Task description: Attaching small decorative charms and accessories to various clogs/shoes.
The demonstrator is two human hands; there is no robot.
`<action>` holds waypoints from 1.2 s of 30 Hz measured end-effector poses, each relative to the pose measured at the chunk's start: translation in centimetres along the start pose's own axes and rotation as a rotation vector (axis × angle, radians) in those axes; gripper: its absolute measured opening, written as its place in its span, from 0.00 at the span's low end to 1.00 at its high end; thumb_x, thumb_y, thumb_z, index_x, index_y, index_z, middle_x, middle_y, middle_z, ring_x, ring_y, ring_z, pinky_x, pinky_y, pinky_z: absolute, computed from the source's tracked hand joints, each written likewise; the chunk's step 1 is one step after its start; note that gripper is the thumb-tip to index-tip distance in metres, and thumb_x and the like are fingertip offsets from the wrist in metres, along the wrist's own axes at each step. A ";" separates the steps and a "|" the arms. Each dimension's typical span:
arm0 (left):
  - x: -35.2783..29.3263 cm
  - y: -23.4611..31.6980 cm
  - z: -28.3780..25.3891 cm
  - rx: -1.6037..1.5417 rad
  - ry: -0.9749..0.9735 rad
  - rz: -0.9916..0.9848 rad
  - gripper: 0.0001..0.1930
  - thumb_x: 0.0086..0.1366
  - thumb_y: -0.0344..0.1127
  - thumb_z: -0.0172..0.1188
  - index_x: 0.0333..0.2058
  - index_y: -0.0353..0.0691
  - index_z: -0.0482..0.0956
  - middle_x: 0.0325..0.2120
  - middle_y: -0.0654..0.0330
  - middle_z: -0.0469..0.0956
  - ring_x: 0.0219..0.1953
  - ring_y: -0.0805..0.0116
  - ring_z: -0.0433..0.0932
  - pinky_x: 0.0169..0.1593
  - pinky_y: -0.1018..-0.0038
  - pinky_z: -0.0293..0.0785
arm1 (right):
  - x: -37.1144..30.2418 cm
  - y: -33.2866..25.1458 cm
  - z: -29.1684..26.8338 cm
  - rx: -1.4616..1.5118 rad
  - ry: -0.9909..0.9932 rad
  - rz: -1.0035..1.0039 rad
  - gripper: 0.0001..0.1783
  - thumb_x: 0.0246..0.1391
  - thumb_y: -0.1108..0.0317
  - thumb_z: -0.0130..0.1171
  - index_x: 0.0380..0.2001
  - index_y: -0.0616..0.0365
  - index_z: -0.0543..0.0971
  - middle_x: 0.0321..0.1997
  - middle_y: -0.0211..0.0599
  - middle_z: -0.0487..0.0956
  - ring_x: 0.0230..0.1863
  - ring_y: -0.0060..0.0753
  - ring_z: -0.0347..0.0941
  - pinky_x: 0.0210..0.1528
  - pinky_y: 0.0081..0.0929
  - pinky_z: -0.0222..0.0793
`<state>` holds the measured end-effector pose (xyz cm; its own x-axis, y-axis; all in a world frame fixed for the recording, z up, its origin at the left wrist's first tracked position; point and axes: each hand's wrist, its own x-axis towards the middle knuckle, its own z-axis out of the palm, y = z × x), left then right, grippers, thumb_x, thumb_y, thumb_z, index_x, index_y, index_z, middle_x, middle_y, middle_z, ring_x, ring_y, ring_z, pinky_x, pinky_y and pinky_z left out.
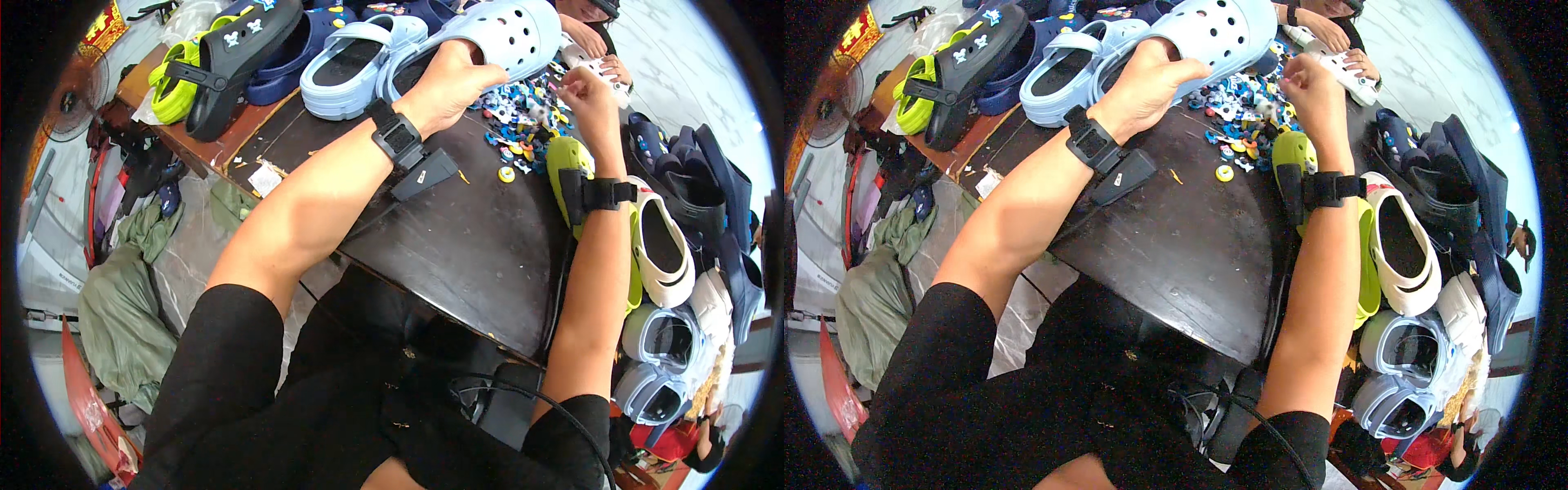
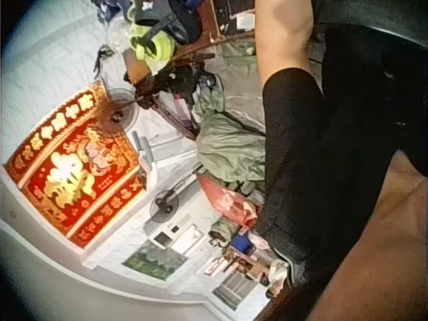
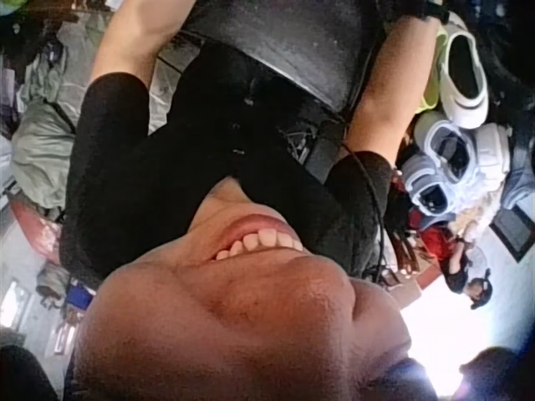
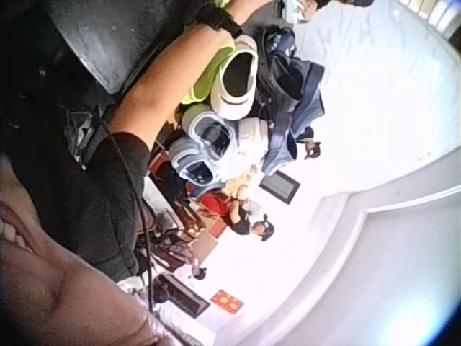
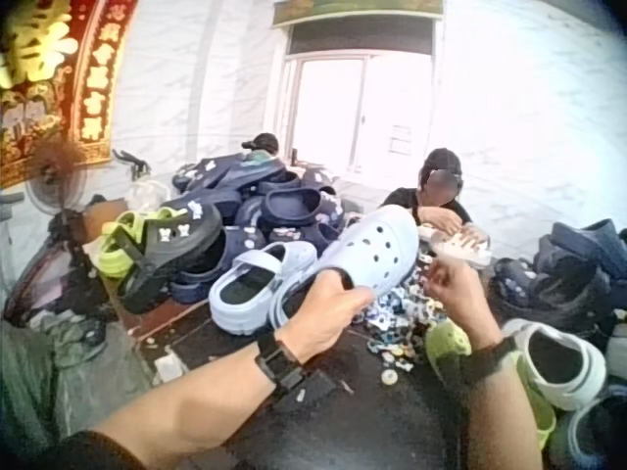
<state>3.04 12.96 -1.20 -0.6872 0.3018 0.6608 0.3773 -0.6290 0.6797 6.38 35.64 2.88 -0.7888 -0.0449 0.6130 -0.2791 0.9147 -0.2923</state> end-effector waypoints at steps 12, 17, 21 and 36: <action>0.0 0.2 0.0 -0.013 0.041 -0.063 0.22 0.50 0.20 0.57 0.47 0.30 0.73 0.44 0.58 0.76 0.47 0.68 0.74 0.51 0.73 0.70 | -1.3 -0.7 2.5 -0.046 -0.829 0.006 0.11 0.34 0.77 0.66 0.27 0.61 0.79 0.21 0.32 0.78 0.25 0.25 0.73 0.30 0.25 0.66; -0.1 0.4 0.3 -0.052 0.039 -0.075 0.22 0.50 0.20 0.57 0.48 0.29 0.73 0.45 0.57 0.76 0.47 0.68 0.74 0.51 0.73 0.70 | -0.8 0.4 1.0 0.185 -0.637 0.089 0.05 0.44 0.78 0.63 0.27 0.64 0.76 0.26 0.32 0.79 0.30 0.23 0.74 0.35 0.21 0.68; -0.1 0.7 0.1 -0.043 0.051 -0.088 0.23 0.50 0.20 0.57 0.49 0.28 0.72 0.45 0.57 0.76 0.47 0.68 0.74 0.51 0.73 0.70 | -0.1 0.1 0.2 0.480 -0.450 0.109 0.05 0.48 0.76 0.63 0.25 0.61 0.76 0.25 0.27 0.77 0.29 0.19 0.70 0.35 0.19 0.65; -0.4 1.2 0.4 -0.022 0.023 -0.132 0.30 0.50 0.19 0.55 0.56 0.31 0.65 0.52 0.57 0.71 0.56 0.66 0.69 0.58 0.71 0.65 | 0.5 -5.1 0.4 1.070 0.106 0.251 0.08 0.52 0.72 0.63 0.36 0.60 0.79 0.35 0.30 0.81 0.31 0.14 0.71 0.35 0.14 0.63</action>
<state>4.06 12.40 -0.57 -0.7443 0.3664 0.5583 0.2694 -0.6003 0.7531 7.23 30.81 4.39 -0.8526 0.1749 0.4924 -0.4880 0.0704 -0.8700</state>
